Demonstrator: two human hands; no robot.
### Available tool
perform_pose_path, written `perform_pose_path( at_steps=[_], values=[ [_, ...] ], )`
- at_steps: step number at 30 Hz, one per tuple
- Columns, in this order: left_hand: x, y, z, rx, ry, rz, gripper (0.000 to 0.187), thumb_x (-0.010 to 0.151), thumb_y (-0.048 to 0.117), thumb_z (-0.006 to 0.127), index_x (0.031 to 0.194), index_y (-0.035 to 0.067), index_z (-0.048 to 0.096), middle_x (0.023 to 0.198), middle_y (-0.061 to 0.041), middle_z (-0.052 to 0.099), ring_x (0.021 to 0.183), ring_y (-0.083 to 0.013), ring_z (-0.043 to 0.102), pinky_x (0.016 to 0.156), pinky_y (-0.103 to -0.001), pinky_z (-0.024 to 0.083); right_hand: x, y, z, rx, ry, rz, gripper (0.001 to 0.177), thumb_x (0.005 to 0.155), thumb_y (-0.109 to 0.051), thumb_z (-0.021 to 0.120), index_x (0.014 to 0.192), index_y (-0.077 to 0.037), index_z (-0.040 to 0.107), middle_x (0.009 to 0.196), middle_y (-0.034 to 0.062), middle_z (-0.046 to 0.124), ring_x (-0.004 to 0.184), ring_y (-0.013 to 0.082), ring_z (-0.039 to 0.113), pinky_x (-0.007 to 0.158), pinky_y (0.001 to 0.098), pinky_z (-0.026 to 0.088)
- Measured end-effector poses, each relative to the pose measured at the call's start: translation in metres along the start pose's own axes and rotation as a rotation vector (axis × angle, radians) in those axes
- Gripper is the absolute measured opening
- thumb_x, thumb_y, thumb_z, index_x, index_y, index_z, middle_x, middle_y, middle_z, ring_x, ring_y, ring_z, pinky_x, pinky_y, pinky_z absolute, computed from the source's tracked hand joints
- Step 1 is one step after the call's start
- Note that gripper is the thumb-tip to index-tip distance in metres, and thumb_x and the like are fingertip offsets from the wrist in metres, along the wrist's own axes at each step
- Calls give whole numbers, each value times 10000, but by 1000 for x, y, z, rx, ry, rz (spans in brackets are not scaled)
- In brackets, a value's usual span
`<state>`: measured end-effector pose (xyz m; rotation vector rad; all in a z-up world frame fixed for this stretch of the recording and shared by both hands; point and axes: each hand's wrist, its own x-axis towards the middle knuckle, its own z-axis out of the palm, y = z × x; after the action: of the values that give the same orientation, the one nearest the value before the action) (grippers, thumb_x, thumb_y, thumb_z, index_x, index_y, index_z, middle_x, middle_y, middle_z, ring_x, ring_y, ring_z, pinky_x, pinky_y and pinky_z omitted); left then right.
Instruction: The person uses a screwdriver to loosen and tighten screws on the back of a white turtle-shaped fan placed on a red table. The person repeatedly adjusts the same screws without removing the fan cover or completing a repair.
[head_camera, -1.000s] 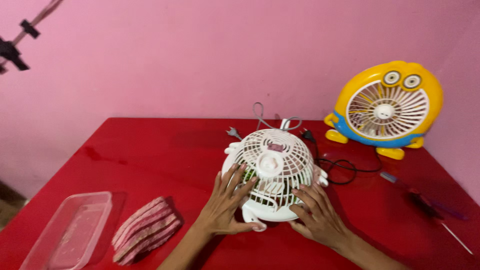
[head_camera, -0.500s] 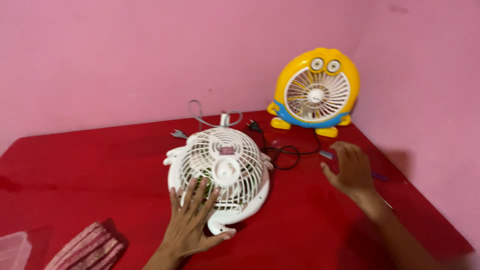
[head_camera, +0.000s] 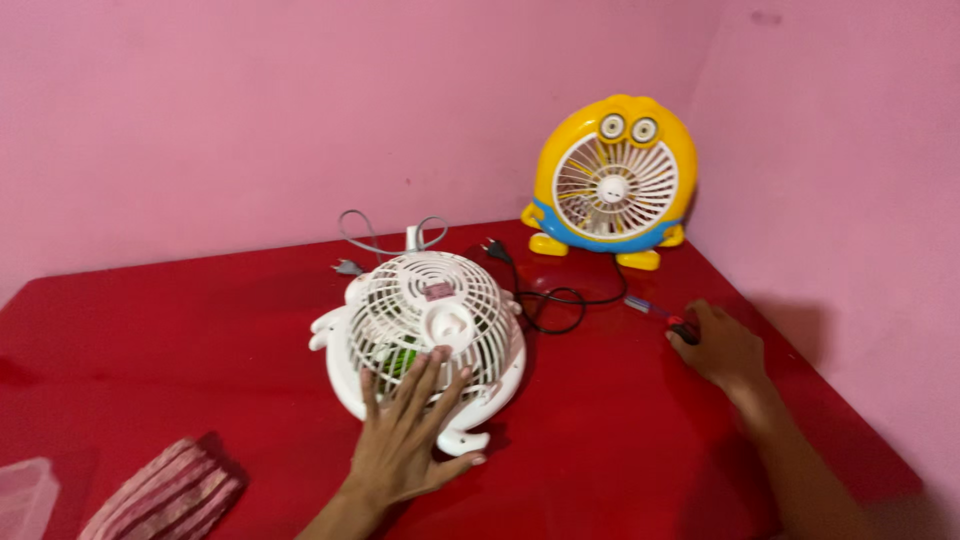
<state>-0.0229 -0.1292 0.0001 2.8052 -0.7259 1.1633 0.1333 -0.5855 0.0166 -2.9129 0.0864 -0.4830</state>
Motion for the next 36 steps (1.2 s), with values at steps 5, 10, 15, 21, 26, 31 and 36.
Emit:
perform_pose_path(
  at_steps=[5,10,15,21,26,31,36],
  values=[
    [10,16,5,-13,-26,-25,1056,830,846,453,1635,217,187,1691,-149,119,1559,-294,79,1128,-741,-99,0,2,7,7,6,-39,486,837,-465,722,1225,-193,610,1171,71,719,1091,325,691,854,534,559],
    [14,32,5,9,-30,-61,1003,861,783,474,1639,212,200,1703,-134,115,1567,-307,75,1125,-745,-94,5,6,10,43,-38,-34,451,847,-420,723,1227,-197,624,1165,72,728,1108,320,689,880,532,553],
    [23,54,9,36,-53,-78,954,881,708,496,1637,207,197,1700,-94,136,1549,-258,99,1098,-781,-76,7,7,12,85,-54,-57,379,855,-358,734,1180,-176,664,1130,79,746,1091,327,698,883,509,561],
    [27,65,13,76,-87,-95,925,887,665,500,1638,209,210,1706,-79,149,1567,-245,126,1108,-777,-75,-2,0,6,156,144,-221,379,864,-337,735,1180,-142,663,1081,111,727,1025,354,690,828,507,556],
    [26,61,11,24,-96,-93,867,925,646,492,1643,237,231,1716,-63,150,1569,-255,132,1115,-761,-82,-5,-20,-10,171,250,-304,339,887,-311,749,1162,-132,667,982,103,710,918,332,712,772,476,572],
    [27,54,7,131,-63,-52,730,966,543,460,1627,300,266,1709,-39,188,1565,-229,163,1146,-755,-98,-9,-53,-29,257,290,-385,375,848,-294,771,1171,-129,677,998,108,720,897,330,723,777,469,580],
    [26,44,-1,113,-29,-93,689,1017,511,455,1642,279,282,1719,-31,228,1578,-222,190,1146,-752,-88,-12,-98,-49,291,257,-417,424,842,-303,779,1209,-119,673,1073,124,729,930,352,715,770,477,576]
  ],
)
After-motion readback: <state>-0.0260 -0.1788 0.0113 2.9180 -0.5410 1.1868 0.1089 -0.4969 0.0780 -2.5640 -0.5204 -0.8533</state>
